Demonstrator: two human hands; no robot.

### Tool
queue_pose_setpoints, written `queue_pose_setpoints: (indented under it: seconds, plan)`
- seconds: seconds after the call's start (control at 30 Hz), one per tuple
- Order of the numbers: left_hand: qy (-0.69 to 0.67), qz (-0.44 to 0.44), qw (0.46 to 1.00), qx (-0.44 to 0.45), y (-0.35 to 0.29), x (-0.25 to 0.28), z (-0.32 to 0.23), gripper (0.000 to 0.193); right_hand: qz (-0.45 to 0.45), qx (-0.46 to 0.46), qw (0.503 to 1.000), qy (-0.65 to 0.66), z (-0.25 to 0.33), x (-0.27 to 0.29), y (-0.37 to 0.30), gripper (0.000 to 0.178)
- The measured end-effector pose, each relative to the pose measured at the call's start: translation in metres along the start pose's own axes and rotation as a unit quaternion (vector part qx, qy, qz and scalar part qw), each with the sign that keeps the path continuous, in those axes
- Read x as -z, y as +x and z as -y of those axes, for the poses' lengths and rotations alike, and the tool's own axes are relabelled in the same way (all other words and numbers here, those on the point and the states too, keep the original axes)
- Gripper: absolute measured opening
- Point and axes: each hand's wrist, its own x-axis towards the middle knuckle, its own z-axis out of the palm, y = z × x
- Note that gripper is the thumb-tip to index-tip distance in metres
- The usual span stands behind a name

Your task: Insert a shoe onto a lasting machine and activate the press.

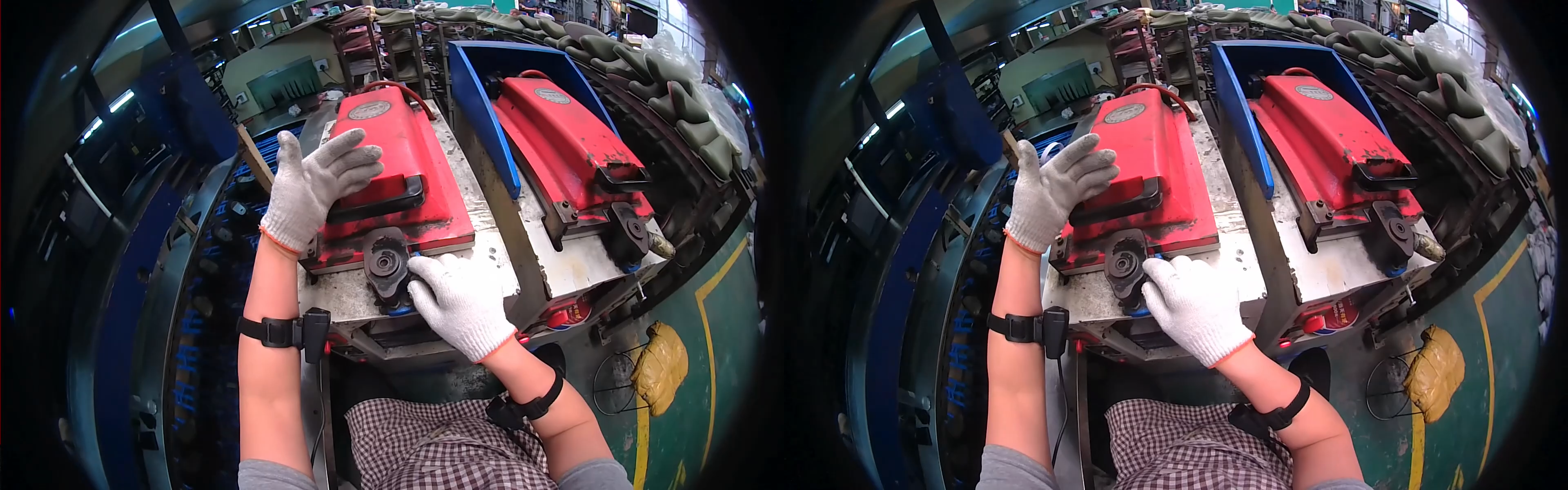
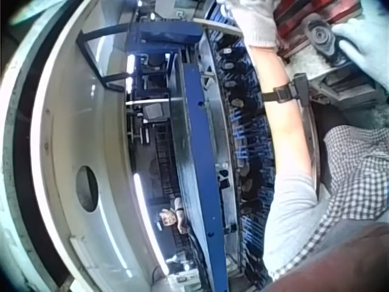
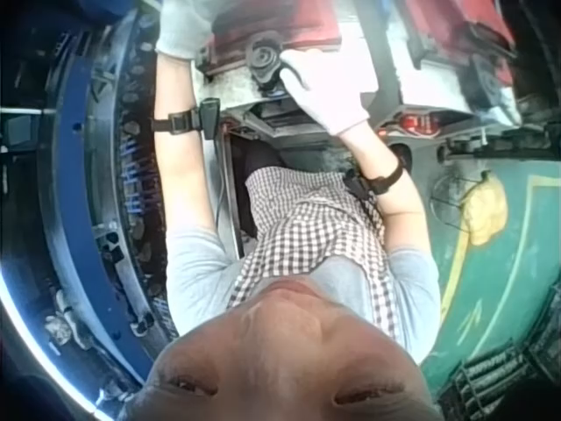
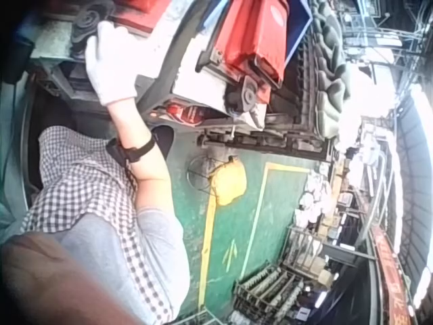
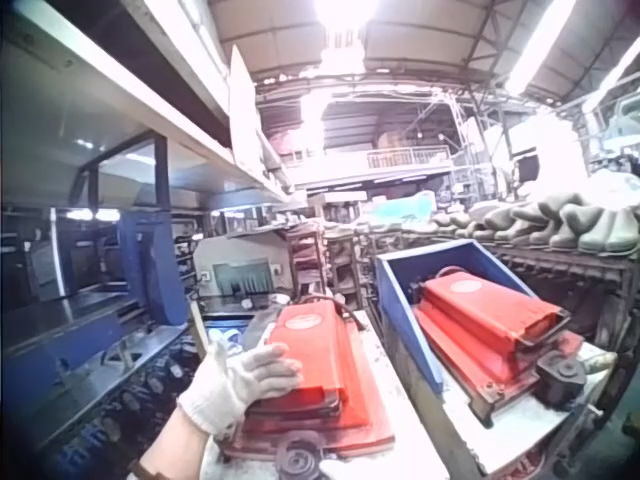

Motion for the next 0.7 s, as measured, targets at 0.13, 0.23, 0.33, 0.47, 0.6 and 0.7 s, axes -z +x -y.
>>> queue_pose_setpoints:
  seconds: [0.13,0.23,0.33,0.47,0.6,0.7]
  plan:
    - [-0.049,0.004,0.999,0.007,0.002,0.004,0.001,0.11,-0.005,0.001,1.0,0.011,-0.001,-0.001,0.0,0.027]
    - [-0.037,-0.003,0.999,0.001,0.003,0.006,0.002,0.108,-0.001,-0.003,1.0,0.015,0.0,-0.001,0.0,0.027]
    - [0.017,-0.026,1.0,-0.003,0.003,0.004,0.002,0.103,0.003,-0.001,1.0,0.024,0.001,0.0,0.001,0.027]
    - [0.157,-0.063,0.985,-0.018,0.007,-0.008,0.008,0.06,-0.015,0.005,0.999,0.043,-0.001,0.0,-0.001,0.025]
    - [0.364,-0.034,0.931,-0.016,0.007,-0.029,0.02,0.017,0.004,-0.014,1.0,0.011,-0.004,-0.002,-0.003,0.025]
    - [0.422,-0.038,0.906,0.02,0.005,-0.042,0.021,0.018,0.001,-0.018,1.0,0.014,-0.004,-0.004,-0.005,0.026]
